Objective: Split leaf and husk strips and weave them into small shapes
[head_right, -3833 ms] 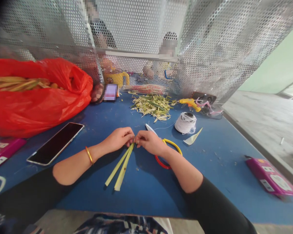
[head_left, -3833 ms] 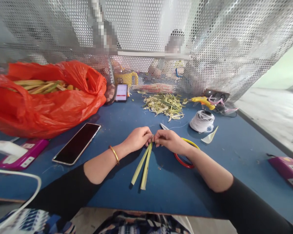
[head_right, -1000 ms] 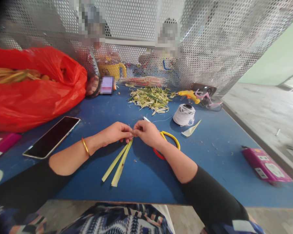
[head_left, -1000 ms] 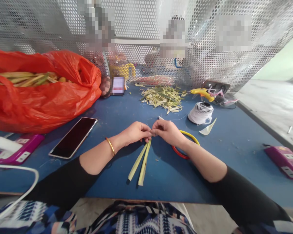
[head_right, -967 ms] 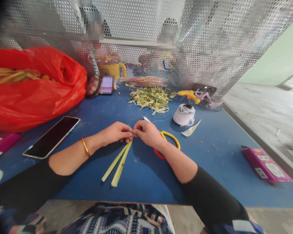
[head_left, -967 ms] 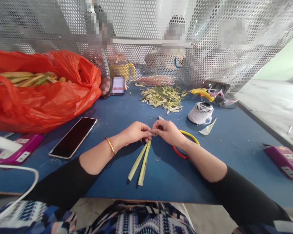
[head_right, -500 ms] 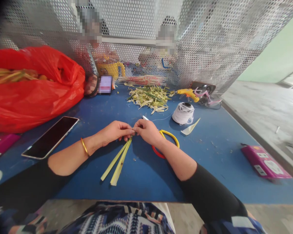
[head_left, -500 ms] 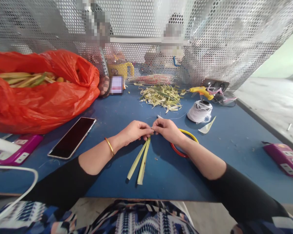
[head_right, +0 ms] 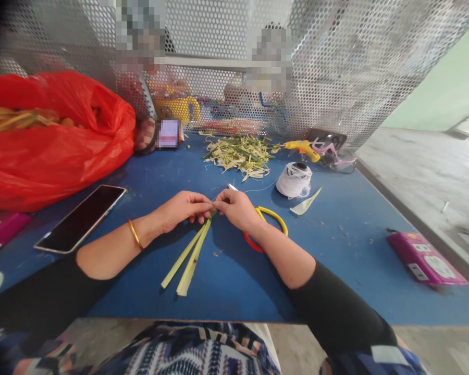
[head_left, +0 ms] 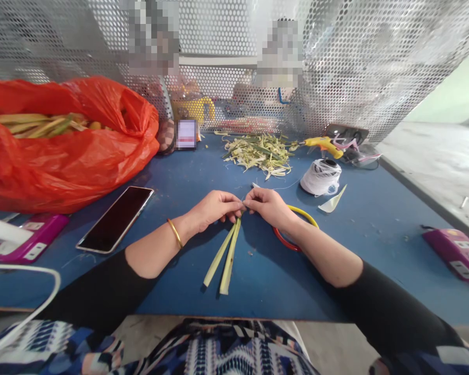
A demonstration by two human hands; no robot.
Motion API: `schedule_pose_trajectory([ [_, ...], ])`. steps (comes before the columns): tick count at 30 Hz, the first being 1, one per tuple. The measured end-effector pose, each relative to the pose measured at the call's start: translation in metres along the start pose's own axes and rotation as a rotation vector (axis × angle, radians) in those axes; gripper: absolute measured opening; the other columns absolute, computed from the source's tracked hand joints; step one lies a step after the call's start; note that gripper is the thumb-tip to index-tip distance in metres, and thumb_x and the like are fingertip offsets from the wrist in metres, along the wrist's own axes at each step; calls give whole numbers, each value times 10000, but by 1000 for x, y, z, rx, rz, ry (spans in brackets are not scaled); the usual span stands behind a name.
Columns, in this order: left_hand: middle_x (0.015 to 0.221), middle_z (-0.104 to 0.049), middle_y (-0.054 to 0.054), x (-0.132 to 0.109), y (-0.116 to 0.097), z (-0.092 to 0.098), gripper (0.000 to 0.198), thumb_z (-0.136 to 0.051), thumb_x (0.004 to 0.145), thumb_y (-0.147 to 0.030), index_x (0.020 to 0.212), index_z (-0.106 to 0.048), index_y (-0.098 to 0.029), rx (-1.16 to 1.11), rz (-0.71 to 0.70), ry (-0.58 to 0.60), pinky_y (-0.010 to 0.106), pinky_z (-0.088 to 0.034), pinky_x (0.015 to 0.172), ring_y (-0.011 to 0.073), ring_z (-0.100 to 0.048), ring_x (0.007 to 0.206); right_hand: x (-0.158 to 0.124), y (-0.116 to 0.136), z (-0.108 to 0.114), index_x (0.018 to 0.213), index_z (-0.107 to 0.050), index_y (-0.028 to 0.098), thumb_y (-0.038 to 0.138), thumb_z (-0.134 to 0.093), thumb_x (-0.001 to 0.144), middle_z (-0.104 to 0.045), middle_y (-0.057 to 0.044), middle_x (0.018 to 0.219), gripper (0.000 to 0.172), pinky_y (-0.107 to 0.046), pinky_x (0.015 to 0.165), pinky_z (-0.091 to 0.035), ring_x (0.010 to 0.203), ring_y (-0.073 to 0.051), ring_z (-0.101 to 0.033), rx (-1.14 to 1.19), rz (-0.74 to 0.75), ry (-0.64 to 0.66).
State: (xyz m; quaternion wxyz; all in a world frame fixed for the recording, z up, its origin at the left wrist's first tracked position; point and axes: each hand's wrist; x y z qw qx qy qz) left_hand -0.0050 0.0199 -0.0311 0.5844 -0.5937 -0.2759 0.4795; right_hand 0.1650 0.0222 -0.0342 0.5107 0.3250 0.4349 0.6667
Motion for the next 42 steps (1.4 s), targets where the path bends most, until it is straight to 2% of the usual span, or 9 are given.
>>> schedule_pose_trajectory([
  [10,651,-669,16,1,-1,1,74,-597,710,-160,714,-668,-140,-52,33,-16,174,-311,410,66,-541,479,-3,3,0,643,-560,187,339,-620,698,-600,18,578,172,-252,552,-375,542,-113,-520,37,41,54],
  [17,690,-690,29,1,-2,4,76,-626,697,-181,742,-670,-138,-127,73,-1,178,-306,413,70,-556,485,-4,5,1,677,-592,189,241,-586,733,-645,11,633,76,-253,558,-376,567,-116,-518,-67,66,81],
  [20,669,-678,21,1,-2,4,103,-690,688,-232,725,-664,-139,-122,57,-15,178,-300,418,64,-541,479,-5,6,1,683,-604,190,241,-596,746,-609,28,611,81,-253,538,-335,547,-104,-467,-191,95,69],
  [23,617,-647,-2,1,-2,4,102,-715,673,-209,730,-669,-138,-97,56,-49,176,-300,419,58,-522,468,-6,7,1,649,-583,189,241,-626,741,-528,55,560,114,-245,527,-301,525,-86,-412,-237,154,68],
  [26,565,-618,-14,1,-2,3,56,-689,697,-187,721,-671,-140,-78,65,-59,172,-302,415,61,-517,467,-6,7,1,631,-558,189,254,-633,742,-491,61,547,149,-242,534,-296,529,-82,-396,-213,196,83],
  [32,553,-613,-17,1,-3,3,36,-678,702,-171,709,-666,-138,-91,71,-53,164,-296,400,58,-520,456,-6,5,2,696,-566,185,291,-583,754,-560,30,604,122,-253,559,-365,569,-108,-476,-36,109,190],
  [37,530,-602,-21,0,-4,3,33,-665,669,-113,690,-664,-138,-108,82,-72,166,-285,395,58,-517,446,-7,6,4,663,-562,183,260,-593,736,-529,50,568,111,-240,528,-326,533,-89,-427,-101,151,217],
  [39,543,-614,-19,0,-4,4,49,-671,654,-114,695,-668,-140,-112,82,-74,168,-282,395,58,-515,444,-6,6,5,676,-571,179,257,-592,741,-551,43,578,104,-243,542,-353,544,-95,-469,-60,143,203],
  [42,567,-631,-15,1,-3,5,78,-702,622,-135,692,-670,-142,-90,68,-83,168,-282,397,57,-517,451,-2,5,6,709,-557,178,217,-591,737,-578,37,609,59,-248,584,-420,569,-106,-558,59,113,97],
])
Point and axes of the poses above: each hand's wrist, its own x-axis towards the middle knuckle, its own z-axis out of the back of the hand, y = z × x
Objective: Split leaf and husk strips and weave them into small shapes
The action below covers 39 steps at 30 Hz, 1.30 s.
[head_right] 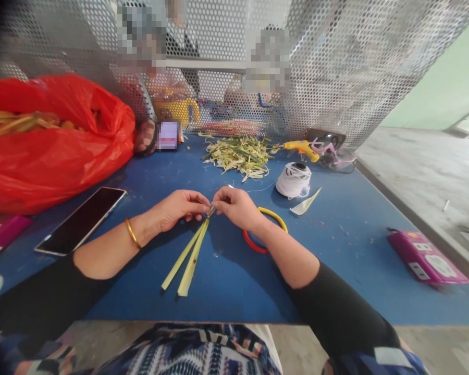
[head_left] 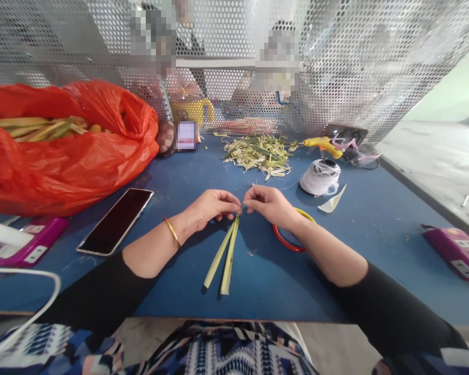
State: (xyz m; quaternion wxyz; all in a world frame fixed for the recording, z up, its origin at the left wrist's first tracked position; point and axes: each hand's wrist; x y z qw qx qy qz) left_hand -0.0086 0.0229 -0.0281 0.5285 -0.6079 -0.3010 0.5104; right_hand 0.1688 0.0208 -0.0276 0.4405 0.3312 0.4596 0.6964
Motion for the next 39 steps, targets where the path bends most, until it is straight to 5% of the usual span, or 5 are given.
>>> schedule_pose_trajectory([
  [3,561,-631,-13,0,0,1,103,-729,596,-170,678,-671,-145,59,-33,-1,166,-289,402,67,-529,470,2,-2,-3,774,-535,180,128,-579,716,-600,41,666,89,-248,598,-475,562,-103,-606,125,-52,-66],
  [11,545,-647,-13,-2,-3,0,73,-722,596,-151,648,-671,-156,169,-113,-7,180,-382,455,87,-562,501,0,-7,-12,822,-566,169,-6,-511,718,-686,19,730,211,-211,598,-499,591,-88,-640,90,-55,41],
  [17,631,-710,-8,4,5,6,60,-682,621,-132,663,-695,-173,352,-329,-5,218,-487,602,119,-645,596,1,-7,-15,785,-551,178,-41,-526,702,-676,38,711,235,-218,616,-513,606,-86,-633,90,-72,43],
  [32,668,-733,-18,-4,0,3,180,-597,676,-99,722,-731,-210,832,-516,-179,215,-449,575,135,-667,625,-1,-3,-19,782,-560,186,-95,-470,653,-696,43,745,322,-248,656,-519,660,-100,-654,-50,-82,15],
  [39,734,-750,7,-9,-1,-3,189,-579,715,-133,767,-737,-223,987,-499,-285,246,-431,588,173,-680,696,0,-6,-19,810,-572,176,-57,-494,707,-712,10,777,267,-258,666,-530,667,-112,-666,-40,-78,19],
])
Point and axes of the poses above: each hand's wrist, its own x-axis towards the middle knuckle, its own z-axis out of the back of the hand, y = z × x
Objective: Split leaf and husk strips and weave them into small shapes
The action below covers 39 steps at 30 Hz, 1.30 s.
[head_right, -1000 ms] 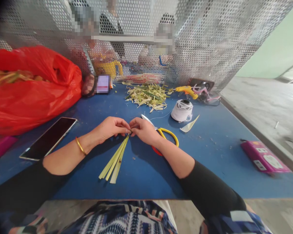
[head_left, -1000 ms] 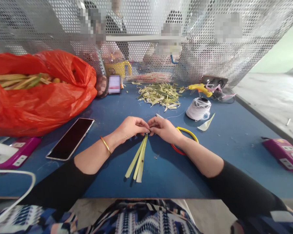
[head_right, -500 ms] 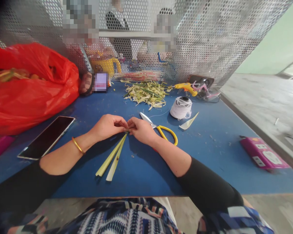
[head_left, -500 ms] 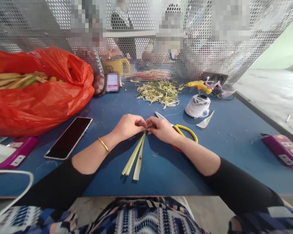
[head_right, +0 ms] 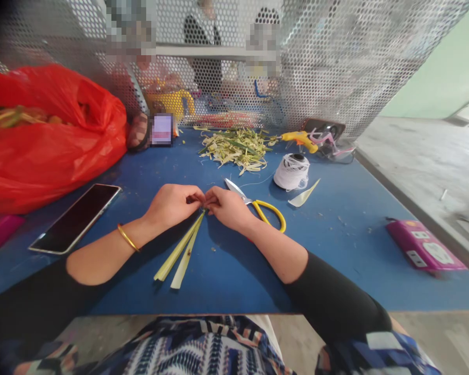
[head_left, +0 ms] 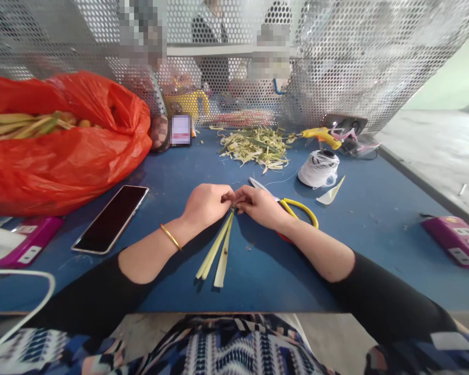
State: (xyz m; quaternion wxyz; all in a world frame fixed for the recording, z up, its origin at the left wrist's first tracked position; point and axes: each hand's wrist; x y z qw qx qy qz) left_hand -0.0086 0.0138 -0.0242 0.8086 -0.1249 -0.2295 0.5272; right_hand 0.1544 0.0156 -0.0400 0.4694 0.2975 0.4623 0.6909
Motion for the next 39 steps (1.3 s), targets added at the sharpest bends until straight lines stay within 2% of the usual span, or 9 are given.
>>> schedule_pose_trajectory([
  [5,753,-750,4,-2,-1,-4,177,-579,747,-168,804,-733,-234,12,1,-46,240,-437,597,167,-678,711,1,-3,1,795,-564,178,-26,-518,722,-709,12,750,221,-253,666,-532,650,-112,-667,1,14,2],
  [13,761,-733,57,-2,2,-5,211,-519,824,-194,806,-729,-210,273,-106,-27,282,-372,557,209,-658,702,1,-3,1,818,-584,169,-23,-524,728,-711,4,748,221,-236,651,-526,627,-101,-661,8,-12,-13],
  [18,719,-713,69,-1,4,-8,198,-524,832,-203,776,-714,-197,340,-159,-48,286,-348,535,210,-639,669,1,-2,1,837,-581,171,4,-546,743,-711,3,737,195,-241,648,-522,611,-104,-659,13,-15,-22],
  [24,799,-728,32,-2,6,-9,162,-556,827,-202,779,-709,-217,203,-165,-121,273,-385,585,187,-654,759,1,-2,2,884,-630,161,38,-541,770,-679,16,706,191,-235,645,-502,598,-99,-648,-43,8,-40],
  [29,821,-725,20,-2,4,-10,130,-584,803,-171,758,-701,-207,94,-191,-146,264,-417,652,173,-650,785,1,-1,2,842,-670,160,99,-588,750,-643,-9,841,137,-241,599,-491,568,-85,-620,-65,14,-98],
  [34,776,-712,21,-1,6,-11,113,-595,790,-164,725,-681,-197,44,-211,-171,263,-424,658,168,-639,758,3,-2,4,716,-640,172,145,-624,716,-590,44,658,32,-249,598,-478,559,-94,-587,9,-17,-87],
  [36,765,-707,17,-1,8,-12,103,-602,785,-166,720,-674,-198,13,-210,-176,259,-429,661,162,-635,746,3,-3,5,732,-646,177,151,-632,697,-581,54,629,46,-253,603,-464,559,-95,-567,49,-30,-87],
  [39,762,-703,15,0,9,-12,104,-603,783,-160,712,-669,-200,-19,-213,-194,257,-437,673,157,-634,743,4,-5,5,778,-672,177,139,-657,645,-589,46,705,138,-248,587,-430,562,-84,-530,81,-26,-127],
])
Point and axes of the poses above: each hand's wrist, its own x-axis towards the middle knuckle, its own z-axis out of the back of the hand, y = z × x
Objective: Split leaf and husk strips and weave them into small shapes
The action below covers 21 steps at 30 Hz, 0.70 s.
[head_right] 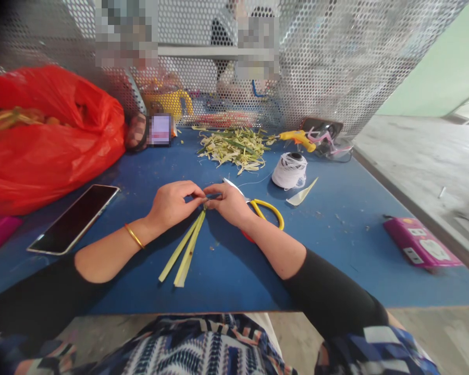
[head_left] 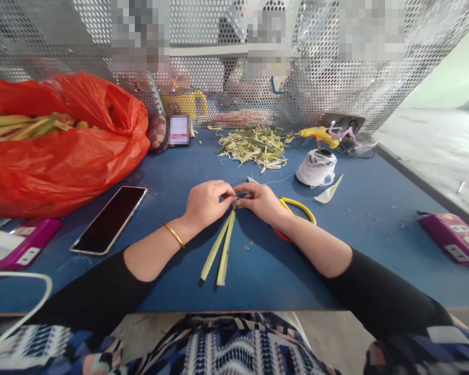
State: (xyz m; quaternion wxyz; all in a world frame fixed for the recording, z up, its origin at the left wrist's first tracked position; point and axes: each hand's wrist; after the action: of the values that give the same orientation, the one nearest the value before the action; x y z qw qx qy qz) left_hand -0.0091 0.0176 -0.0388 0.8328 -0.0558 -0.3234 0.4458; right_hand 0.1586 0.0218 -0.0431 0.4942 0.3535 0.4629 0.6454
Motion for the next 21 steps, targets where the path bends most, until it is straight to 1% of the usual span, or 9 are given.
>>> schedule_pose_trajectory([
  [2,767,-703,17,0,-1,0,110,-601,782,-152,709,-669,-198,-12,-9,-13,258,-441,683,157,-634,751,0,-1,0,769,-679,176,154,-676,626,-580,40,749,145,-243,555,-403,548,-74,-495,0,4,-33],
  [5,762,-702,17,1,-2,1,114,-604,779,-150,698,-668,-198,-27,-10,-19,258,-441,683,155,-630,746,1,-3,0,720,-673,177,201,-690,632,-561,46,698,93,-242,527,-377,527,-74,-452,-29,4,-51],
  [8,744,-697,11,2,-1,3,103,-621,772,-160,692,-671,-201,-57,15,-7,254,-437,668,147,-623,723,2,-3,2,654,-649,174,195,-670,654,-571,45,651,30,-249,561,-393,559,-89,-476,-63,35,-46],
  [11,722,-692,5,4,3,4,88,-646,765,-183,684,-675,-202,-101,50,8,245,-431,642,139,-613,693,2,-3,5,620,-631,170,194,-636,687,-585,33,647,72,-255,589,-392,598,-102,-498,-113,88,-19],
  [14,716,-691,5,6,7,5,73,-661,758,-199,690,-686,-196,-146,92,37,241,-432,627,133,-605,669,2,-3,9,614,-631,167,202,-639,687,-579,32,644,81,-246,575,-370,591,-97,-477,-145,136,-9],
  [17,711,-696,3,7,10,5,62,-669,748,-215,694,-692,-196,-179,111,57,239,-435,621,132,-608,660,1,0,12,625,-646,165,211,-664,670,-567,40,602,66,-241,557,-360,564,-93,-465,-121,135,-6],
  [21,696,-703,6,8,9,5,73,-654,746,-214,685,-688,-192,-205,105,67,235,-435,605,129,-611,641,0,5,14,634,-653,160,209,-667,674,-595,33,573,64,-239,568,-387,564,-103,-512,-84,101,4],
])
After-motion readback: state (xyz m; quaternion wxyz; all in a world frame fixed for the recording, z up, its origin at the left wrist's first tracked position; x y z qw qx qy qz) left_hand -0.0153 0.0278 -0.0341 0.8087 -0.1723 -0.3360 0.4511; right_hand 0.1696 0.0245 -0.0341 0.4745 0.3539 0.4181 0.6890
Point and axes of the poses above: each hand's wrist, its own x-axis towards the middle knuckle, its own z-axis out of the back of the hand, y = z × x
